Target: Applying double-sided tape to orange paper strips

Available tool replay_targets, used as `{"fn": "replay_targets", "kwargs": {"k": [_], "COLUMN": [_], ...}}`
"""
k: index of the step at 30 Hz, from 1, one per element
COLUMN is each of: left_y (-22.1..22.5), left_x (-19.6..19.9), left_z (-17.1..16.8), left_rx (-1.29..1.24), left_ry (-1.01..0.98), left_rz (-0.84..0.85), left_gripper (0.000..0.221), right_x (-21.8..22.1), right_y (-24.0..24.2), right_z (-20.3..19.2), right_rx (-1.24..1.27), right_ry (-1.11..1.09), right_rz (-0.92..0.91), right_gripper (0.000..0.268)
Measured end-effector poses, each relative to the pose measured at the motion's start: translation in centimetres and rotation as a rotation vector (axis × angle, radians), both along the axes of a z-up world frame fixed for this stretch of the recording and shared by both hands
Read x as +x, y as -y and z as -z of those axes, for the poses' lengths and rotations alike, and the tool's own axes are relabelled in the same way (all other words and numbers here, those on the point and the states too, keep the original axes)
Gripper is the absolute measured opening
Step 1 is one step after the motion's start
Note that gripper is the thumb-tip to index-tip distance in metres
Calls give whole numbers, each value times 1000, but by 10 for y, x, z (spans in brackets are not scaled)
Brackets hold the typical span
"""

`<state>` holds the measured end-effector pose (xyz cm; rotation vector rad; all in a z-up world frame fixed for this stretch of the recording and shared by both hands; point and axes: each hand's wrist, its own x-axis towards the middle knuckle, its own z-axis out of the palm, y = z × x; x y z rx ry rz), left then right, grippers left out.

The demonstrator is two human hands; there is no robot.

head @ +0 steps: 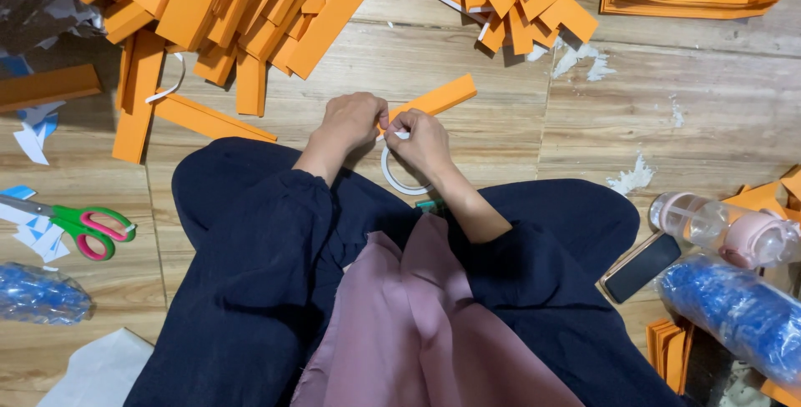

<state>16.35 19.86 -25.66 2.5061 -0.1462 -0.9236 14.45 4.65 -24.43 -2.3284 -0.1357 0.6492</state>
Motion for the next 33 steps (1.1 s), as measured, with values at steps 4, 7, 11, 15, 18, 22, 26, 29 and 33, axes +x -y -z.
{"fn": "replay_targets", "kwargs": {"k": [4,7,11,15,18,22,26,29,33], "left_y": [0,1,1,5,9,23,29,30,31], "left_x": [0,1,1,1,0,8,9,6,6], "left_z": [-6,-11,-16,12,33,38,21,11,10], "left_rx": [-2,-4,-24,18,50,187,252,258,270], "left_ry": [0,-26,-36,-13,24,93,27,17,33], "left_rz": [5,3,-10,-34,-38,33,46,56,73], "left_gripper": [12,17,14,13,14,18,20,22,23], "right_x": [0,0,-1,-2,-1,5,24,41,59], "right_y": [-1,0,-1,0,0,0,20,45,82], "right_z": [1,1,0,6,1,-29,-38,-51,-56], "right_rx": [-17,-22,-11,-22,-41,-90,-174,-166,-140], "right_ry": [0,12,17,34,55,128,171,185,129], "right_rz": [7,-10,-3,-21,-46,-150,-260,-261,-180], "right_gripper": [11,12,13,14,15,11,15,14,16]}}
